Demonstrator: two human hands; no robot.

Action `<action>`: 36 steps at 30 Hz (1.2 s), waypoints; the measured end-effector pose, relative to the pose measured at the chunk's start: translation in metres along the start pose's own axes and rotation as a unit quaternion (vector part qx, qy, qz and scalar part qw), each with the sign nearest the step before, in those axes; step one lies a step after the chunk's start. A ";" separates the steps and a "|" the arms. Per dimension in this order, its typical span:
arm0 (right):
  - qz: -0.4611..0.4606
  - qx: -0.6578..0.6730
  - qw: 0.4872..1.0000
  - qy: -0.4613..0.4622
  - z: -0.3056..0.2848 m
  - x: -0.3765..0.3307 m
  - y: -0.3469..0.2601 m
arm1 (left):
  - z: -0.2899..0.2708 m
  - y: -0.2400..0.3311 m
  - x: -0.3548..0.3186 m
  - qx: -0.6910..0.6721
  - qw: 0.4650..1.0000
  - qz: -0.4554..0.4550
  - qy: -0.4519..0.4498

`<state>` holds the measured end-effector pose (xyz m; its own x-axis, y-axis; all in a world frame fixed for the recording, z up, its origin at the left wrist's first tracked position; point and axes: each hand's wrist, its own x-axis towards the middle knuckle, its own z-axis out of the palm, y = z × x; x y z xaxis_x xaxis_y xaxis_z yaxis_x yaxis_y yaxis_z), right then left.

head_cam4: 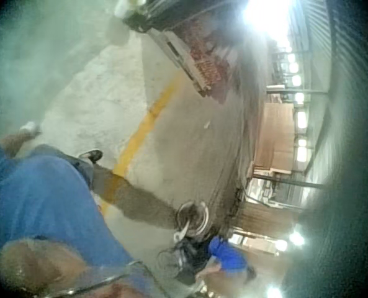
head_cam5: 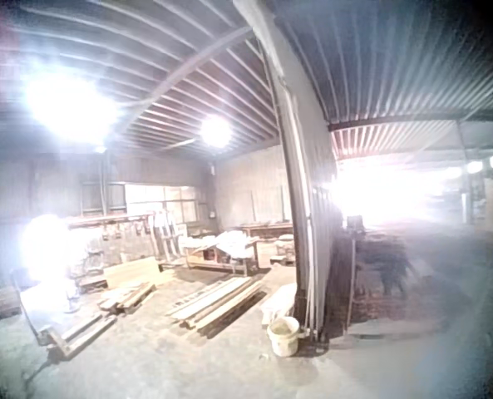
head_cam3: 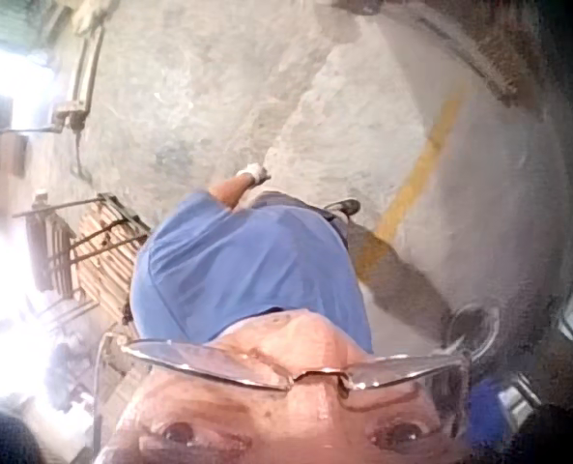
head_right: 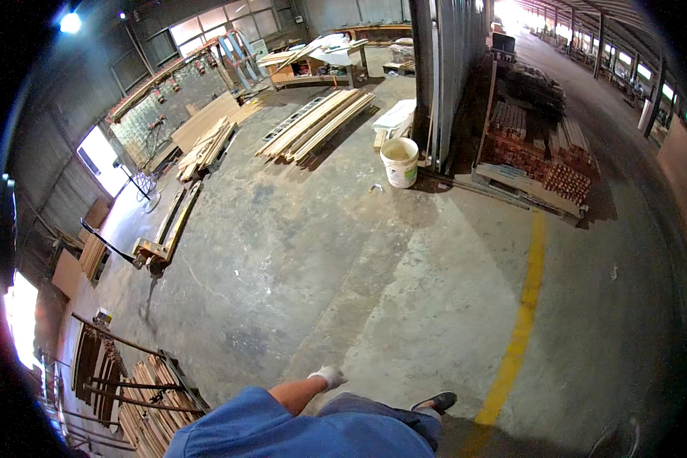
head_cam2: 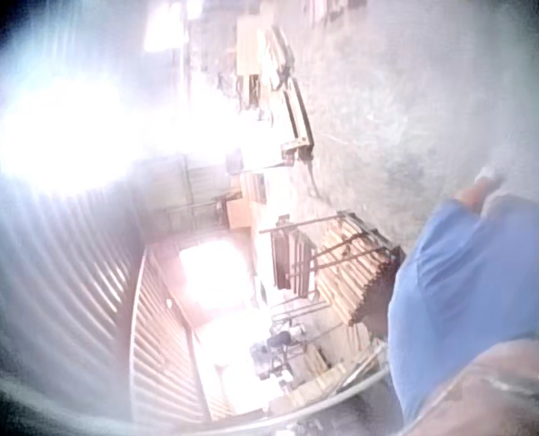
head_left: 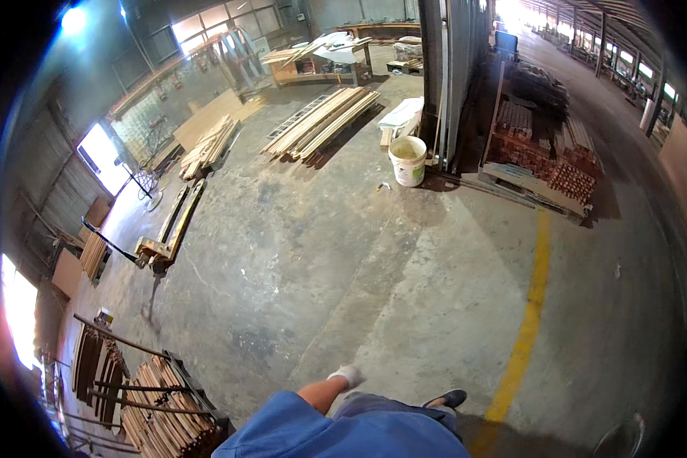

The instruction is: The person removes a wooden plank from a plastic-wrapped stack, carries it to a metal rack, and places it among other planks. The person then walks through the workshop and picks up another plank from a pallet, placing it on a workbench.

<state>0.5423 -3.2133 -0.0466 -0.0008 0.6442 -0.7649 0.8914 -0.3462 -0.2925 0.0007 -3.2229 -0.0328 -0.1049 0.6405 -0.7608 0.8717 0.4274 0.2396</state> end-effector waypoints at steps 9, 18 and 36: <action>0.177 0.510 0.841 0.032 -0.190 0.155 0.098 | 0.036 0.126 0.049 -0.137 0.985 -0.095 -0.035; 0.207 0.480 0.852 -0.027 -0.303 0.176 0.008 | -0.044 0.243 0.111 -0.167 0.985 -0.030 -0.015; 0.081 0.117 0.989 0.027 -0.425 0.271 0.028 | -0.287 0.486 0.307 -0.109 0.993 0.042 -0.031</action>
<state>0.7595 -2.7584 -0.0176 0.1640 0.6005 -0.7826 0.7485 -0.5925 -0.2978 0.2552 -2.6355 0.0228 -0.0004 0.6420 -0.7667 0.7515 0.5060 0.4233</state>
